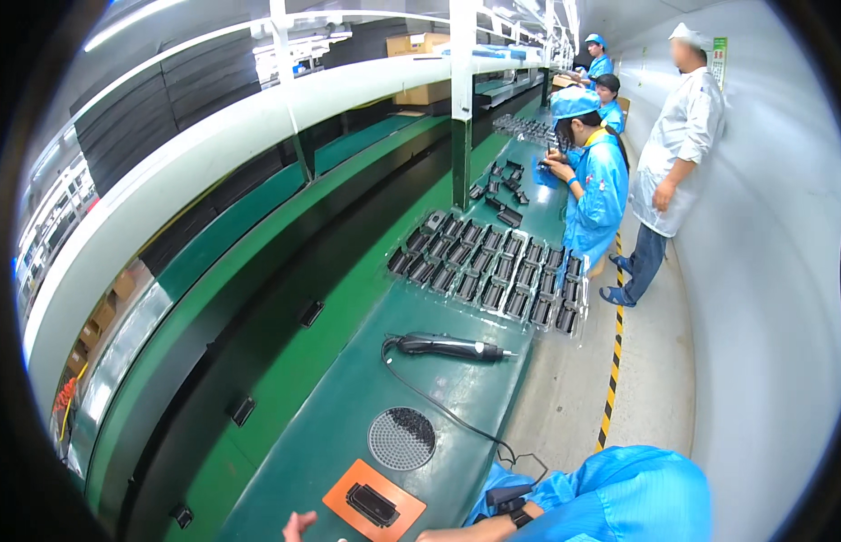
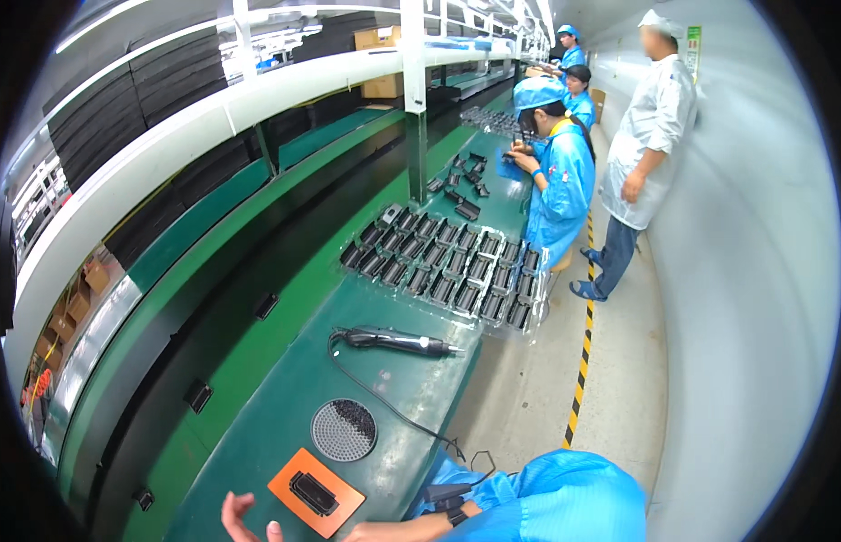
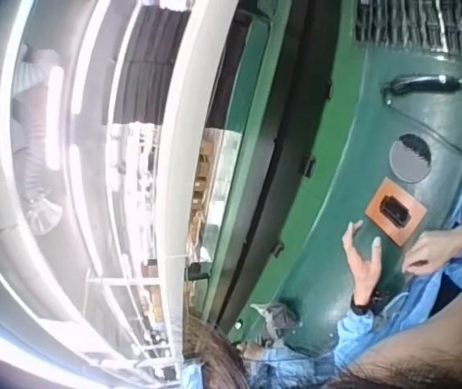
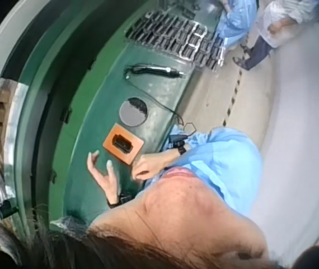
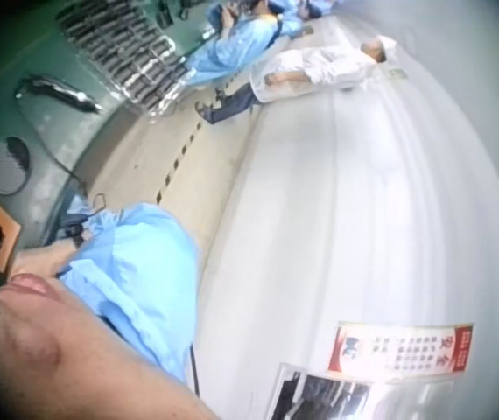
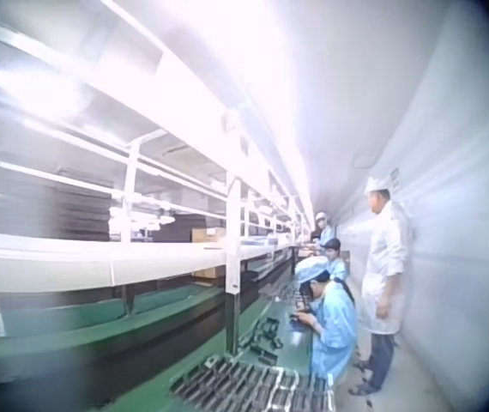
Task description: Assembling and screwing components into a plastic housing unit on an assembly line.
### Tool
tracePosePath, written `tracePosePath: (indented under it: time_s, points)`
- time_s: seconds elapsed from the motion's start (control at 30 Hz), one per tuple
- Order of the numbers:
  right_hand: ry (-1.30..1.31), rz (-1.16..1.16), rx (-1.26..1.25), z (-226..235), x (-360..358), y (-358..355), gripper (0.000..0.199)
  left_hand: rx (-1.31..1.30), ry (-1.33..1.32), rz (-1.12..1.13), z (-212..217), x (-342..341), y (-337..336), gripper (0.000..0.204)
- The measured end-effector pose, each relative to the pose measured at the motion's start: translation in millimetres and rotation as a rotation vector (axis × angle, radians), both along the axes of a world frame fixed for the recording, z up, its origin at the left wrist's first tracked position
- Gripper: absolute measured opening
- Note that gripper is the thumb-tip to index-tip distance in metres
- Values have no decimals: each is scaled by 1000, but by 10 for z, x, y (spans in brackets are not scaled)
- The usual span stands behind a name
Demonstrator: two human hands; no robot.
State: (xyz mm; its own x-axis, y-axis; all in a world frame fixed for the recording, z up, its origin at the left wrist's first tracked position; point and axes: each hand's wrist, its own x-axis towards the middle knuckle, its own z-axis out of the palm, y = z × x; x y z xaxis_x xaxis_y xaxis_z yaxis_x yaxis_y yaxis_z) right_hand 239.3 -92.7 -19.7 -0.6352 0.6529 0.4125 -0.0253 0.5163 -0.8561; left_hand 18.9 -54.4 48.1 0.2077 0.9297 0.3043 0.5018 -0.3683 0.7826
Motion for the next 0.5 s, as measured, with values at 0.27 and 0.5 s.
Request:
tracePosePath:
  time_s: [0.27,0.5]
  points:
    - [-209,113,365,-541,-88,-141,6,-207,-305,191,-671,-73,219,50]
    - [-123,-75,296,-332,-121,-131,2,-147,-212,195,-670,-96,267,43]
